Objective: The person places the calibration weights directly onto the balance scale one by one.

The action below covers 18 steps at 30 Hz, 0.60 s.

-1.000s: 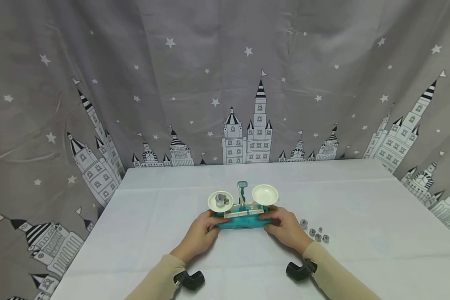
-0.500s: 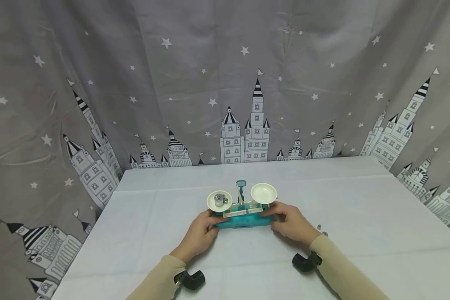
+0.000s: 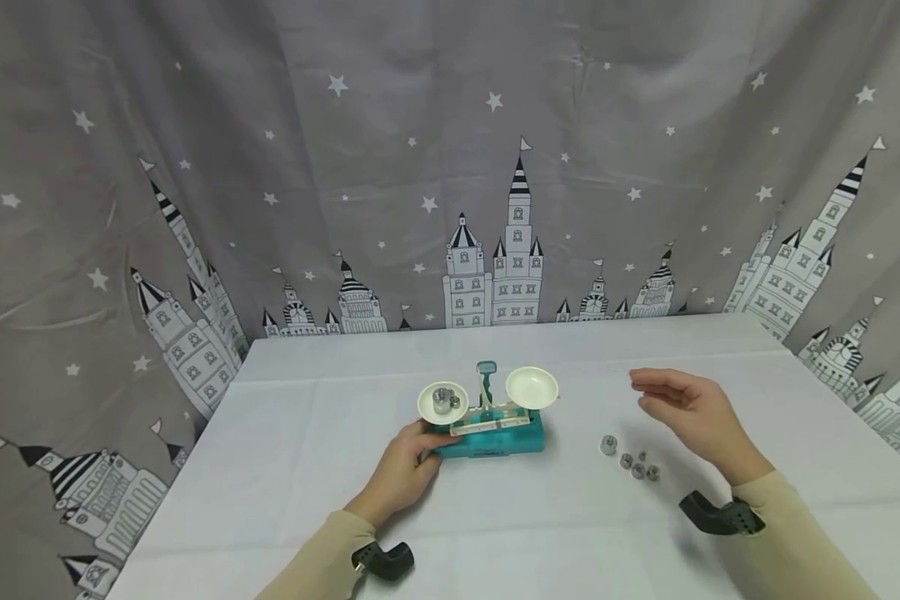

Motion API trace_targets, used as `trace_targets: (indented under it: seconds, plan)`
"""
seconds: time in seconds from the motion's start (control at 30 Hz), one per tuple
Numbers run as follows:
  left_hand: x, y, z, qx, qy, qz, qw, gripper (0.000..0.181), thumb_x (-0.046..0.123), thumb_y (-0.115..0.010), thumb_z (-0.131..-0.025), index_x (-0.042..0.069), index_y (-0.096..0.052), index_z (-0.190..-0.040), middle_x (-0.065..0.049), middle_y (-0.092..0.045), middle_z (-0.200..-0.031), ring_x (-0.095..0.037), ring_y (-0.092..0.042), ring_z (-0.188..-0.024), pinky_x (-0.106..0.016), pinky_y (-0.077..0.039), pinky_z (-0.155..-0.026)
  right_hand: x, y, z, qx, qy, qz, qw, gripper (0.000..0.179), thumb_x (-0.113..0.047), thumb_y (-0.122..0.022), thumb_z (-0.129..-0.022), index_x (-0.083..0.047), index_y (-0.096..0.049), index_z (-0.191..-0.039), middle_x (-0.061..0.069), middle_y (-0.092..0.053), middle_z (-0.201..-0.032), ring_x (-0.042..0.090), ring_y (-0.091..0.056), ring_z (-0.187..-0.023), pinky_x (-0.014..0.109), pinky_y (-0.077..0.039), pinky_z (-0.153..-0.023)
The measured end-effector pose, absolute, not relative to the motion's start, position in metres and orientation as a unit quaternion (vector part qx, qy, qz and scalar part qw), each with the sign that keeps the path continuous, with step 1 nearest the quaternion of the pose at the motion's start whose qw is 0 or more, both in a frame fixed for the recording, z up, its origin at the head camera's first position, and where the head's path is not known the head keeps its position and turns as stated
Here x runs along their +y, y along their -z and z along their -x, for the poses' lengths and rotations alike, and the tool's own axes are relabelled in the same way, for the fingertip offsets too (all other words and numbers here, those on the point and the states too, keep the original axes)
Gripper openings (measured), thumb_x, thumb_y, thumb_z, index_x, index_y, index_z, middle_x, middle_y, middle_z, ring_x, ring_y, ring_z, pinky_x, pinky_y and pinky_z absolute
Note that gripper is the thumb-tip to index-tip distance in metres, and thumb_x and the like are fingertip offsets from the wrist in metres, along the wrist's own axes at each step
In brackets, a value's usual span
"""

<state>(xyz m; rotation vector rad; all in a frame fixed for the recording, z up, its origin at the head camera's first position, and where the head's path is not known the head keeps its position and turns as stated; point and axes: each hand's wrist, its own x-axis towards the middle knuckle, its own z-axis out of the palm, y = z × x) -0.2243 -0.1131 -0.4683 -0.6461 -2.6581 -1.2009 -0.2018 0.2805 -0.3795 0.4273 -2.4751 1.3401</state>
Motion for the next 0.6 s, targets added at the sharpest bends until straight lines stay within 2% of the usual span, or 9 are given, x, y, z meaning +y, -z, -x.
trace_targets:
  seconds: [0.1, 0.13, 0.33, 0.6]
  plan:
    - [-0.113, 0.468, 0.225, -0.887, 0.401, 0.216, 0.076, 0.038, -0.007, -0.06, -0.086, 0.012, -0.078, -0.114, -0.018, -0.063, -0.139, -0.039, -0.056, -0.135, -0.058, -0.044, -0.113, 0.299, 0.38, 0.193, -0.865, -0.457, -0.116, 0.171, 0.033, 0.0, -0.069, -0.092, 0.008, -0.066, -0.124, -0.034, -0.065, -0.107, -0.019, -0.063, -0.096, 0.005, -0.054, -0.078]
    - [-0.113, 0.469, 0.225, -0.887, 0.401, 0.216, 0.076, 0.038, -0.007, -0.06, -0.086, 0.012, -0.078, -0.114, -0.018, -0.063, -0.14, -0.039, -0.056, -0.135, -0.058, -0.044, -0.113, 0.304, 0.382, 0.19, -0.867, -0.454, -0.105, 0.177, 0.033, 0.0, -0.069, -0.092, 0.009, -0.066, -0.124, -0.037, -0.064, -0.105, -0.019, -0.063, -0.094, 0.005, -0.054, -0.077]
    - [-0.113, 0.469, 0.225, -0.886, 0.403, 0.215, 0.078, 0.039, -0.007, -0.061, -0.086, 0.013, -0.078, -0.114, -0.017, -0.065, -0.137, -0.038, -0.058, -0.133, -0.058, -0.045, -0.112, 0.319, 0.399, 0.177, -0.866, -0.452, -0.068, 0.204, 0.031, 0.003, -0.071, -0.089, 0.012, -0.067, -0.119, -0.042, -0.06, -0.103, -0.023, -0.06, -0.093, 0.003, -0.052, -0.075]
    - [-0.114, 0.468, 0.223, -0.886, 0.401, 0.218, 0.079, 0.038, -0.007, -0.061, -0.086, 0.011, -0.078, -0.114, -0.019, -0.064, -0.137, -0.039, -0.058, -0.132, -0.058, -0.046, -0.112, 0.31, 0.433, 0.172, -0.855, -0.473, -0.114, 0.178, 0.037, 0.015, -0.07, -0.082, 0.015, -0.064, -0.119, -0.04, -0.058, -0.112, -0.021, -0.059, -0.101, 0.005, -0.054, -0.08]
